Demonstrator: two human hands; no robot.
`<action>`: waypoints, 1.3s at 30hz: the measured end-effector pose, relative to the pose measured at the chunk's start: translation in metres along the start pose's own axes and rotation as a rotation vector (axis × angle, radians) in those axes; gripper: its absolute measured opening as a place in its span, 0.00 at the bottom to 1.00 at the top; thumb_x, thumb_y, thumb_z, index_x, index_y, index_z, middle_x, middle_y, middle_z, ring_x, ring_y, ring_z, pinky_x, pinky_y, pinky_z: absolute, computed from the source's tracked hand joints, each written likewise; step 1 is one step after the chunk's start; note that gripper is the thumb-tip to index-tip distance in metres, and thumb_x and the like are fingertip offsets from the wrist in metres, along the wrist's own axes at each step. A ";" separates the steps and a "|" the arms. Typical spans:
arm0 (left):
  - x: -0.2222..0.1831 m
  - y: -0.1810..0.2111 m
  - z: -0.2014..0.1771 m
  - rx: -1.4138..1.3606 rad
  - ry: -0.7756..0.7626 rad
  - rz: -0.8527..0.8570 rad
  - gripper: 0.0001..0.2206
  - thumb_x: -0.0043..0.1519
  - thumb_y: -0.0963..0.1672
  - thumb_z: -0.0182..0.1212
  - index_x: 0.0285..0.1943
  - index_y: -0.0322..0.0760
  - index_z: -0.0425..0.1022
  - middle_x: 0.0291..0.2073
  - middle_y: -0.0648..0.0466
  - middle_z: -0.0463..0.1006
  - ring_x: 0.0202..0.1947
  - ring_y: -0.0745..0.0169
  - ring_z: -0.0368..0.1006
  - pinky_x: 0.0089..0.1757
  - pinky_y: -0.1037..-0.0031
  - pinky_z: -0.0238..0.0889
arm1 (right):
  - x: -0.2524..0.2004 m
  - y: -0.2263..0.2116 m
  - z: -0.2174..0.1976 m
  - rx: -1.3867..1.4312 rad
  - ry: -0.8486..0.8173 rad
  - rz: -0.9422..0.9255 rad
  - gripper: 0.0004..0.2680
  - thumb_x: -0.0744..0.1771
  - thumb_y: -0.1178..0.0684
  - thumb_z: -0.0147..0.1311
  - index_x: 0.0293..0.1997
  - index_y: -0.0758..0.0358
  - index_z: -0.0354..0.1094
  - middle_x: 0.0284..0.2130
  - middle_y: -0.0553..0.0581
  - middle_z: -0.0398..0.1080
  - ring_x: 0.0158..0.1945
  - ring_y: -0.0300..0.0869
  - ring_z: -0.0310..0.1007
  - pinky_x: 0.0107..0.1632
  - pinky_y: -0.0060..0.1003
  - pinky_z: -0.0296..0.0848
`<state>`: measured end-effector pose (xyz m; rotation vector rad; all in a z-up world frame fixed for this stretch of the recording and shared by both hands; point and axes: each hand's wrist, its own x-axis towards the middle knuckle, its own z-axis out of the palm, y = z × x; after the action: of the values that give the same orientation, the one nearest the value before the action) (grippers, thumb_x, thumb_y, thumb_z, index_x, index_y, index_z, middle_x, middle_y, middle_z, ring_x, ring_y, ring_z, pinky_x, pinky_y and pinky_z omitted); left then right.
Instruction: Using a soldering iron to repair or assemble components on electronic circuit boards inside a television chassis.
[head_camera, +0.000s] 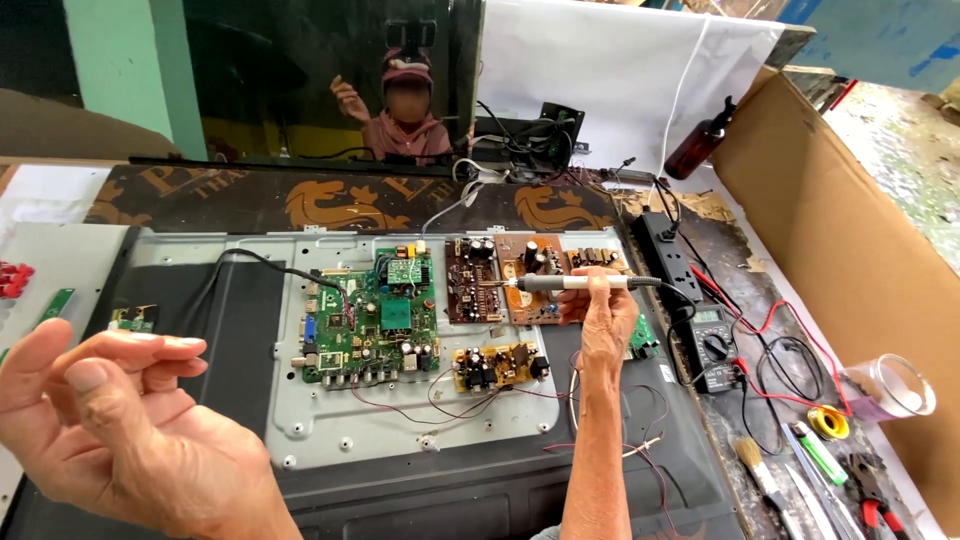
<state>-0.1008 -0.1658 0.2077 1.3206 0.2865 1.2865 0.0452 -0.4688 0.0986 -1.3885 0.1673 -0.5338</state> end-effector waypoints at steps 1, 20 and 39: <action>-0.001 0.001 0.001 -0.001 -0.003 -0.004 0.17 0.81 0.49 0.50 0.71 0.36 0.64 0.42 0.48 0.69 0.37 0.59 0.68 0.42 0.73 0.68 | -0.001 -0.004 0.001 -0.004 0.004 0.000 0.12 0.70 0.44 0.52 0.40 0.64 0.75 0.20 0.58 0.74 0.18 0.40 0.71 0.21 0.33 0.72; -0.006 -0.006 0.007 -0.022 -0.042 -0.019 0.20 0.80 0.51 0.52 0.71 0.32 0.66 0.42 0.49 0.70 0.38 0.60 0.68 0.43 0.74 0.69 | -0.003 -0.007 0.005 -0.018 -0.046 0.041 0.12 0.70 0.46 0.51 0.38 0.64 0.75 0.19 0.60 0.74 0.18 0.40 0.70 0.20 0.32 0.71; -0.007 -0.009 0.010 -0.039 -0.051 -0.029 0.16 0.79 0.47 0.51 0.69 0.31 0.68 0.41 0.47 0.69 0.36 0.62 0.67 0.42 0.75 0.68 | -0.010 -0.011 0.012 -0.032 -0.133 0.037 0.13 0.69 0.43 0.51 0.40 0.64 0.74 0.23 0.60 0.75 0.23 0.41 0.75 0.26 0.32 0.76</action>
<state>-0.0909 -0.1751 0.2006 1.3092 0.2431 1.2263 0.0390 -0.4545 0.1095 -1.4442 0.0943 -0.4082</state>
